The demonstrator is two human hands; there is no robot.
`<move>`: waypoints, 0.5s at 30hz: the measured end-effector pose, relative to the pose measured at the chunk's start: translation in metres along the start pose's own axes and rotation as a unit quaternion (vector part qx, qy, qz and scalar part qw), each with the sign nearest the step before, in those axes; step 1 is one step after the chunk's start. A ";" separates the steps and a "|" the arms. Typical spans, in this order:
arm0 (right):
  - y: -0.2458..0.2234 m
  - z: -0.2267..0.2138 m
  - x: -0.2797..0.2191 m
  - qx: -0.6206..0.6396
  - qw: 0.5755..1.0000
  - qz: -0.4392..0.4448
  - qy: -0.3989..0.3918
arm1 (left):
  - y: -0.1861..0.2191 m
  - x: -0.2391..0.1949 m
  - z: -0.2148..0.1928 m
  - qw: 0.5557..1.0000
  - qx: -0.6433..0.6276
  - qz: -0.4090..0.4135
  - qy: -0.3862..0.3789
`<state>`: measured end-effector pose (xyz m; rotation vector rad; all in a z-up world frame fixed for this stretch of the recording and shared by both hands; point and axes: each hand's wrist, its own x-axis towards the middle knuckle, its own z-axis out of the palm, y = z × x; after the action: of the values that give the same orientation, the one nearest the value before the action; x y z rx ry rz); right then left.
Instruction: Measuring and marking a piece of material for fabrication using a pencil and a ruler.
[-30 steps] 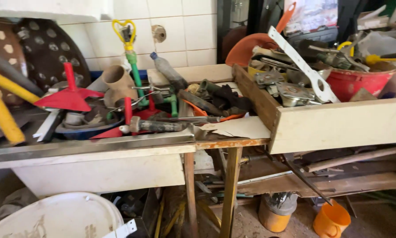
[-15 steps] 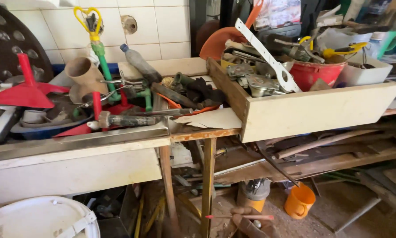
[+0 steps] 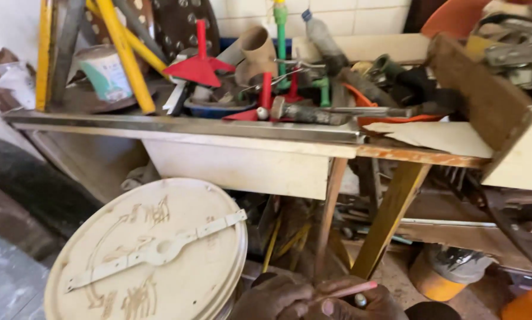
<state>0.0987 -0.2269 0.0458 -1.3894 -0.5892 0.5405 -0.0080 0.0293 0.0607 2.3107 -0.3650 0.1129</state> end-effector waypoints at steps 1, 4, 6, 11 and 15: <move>-0.007 0.010 0.003 0.017 0.997 0.066 0.025 | -0.003 -0.014 -0.001 0.998 0.039 -0.042 0.025; -0.026 0.015 0.016 -0.099 0.982 0.146 0.073 | -0.113 -0.056 -0.017 0.974 0.154 -0.136 0.097; -0.024 -0.005 0.022 -0.224 0.956 0.160 0.104 | -0.180 -0.076 -0.065 0.945 0.227 -0.182 0.147; 0.041 -0.100 0.012 -0.042 0.979 0.024 0.199 | -0.427 -0.130 -0.123 0.851 0.365 -0.052 0.373; -0.023 -0.125 -0.008 -0.280 0.929 -0.167 0.174 | -0.433 -0.083 -0.116 0.866 0.336 -0.027 0.370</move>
<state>0.1759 -0.3269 0.0572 -1.8182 -0.6994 -0.1725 0.0443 0.4158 -0.1761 2.6974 0.1765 1.2282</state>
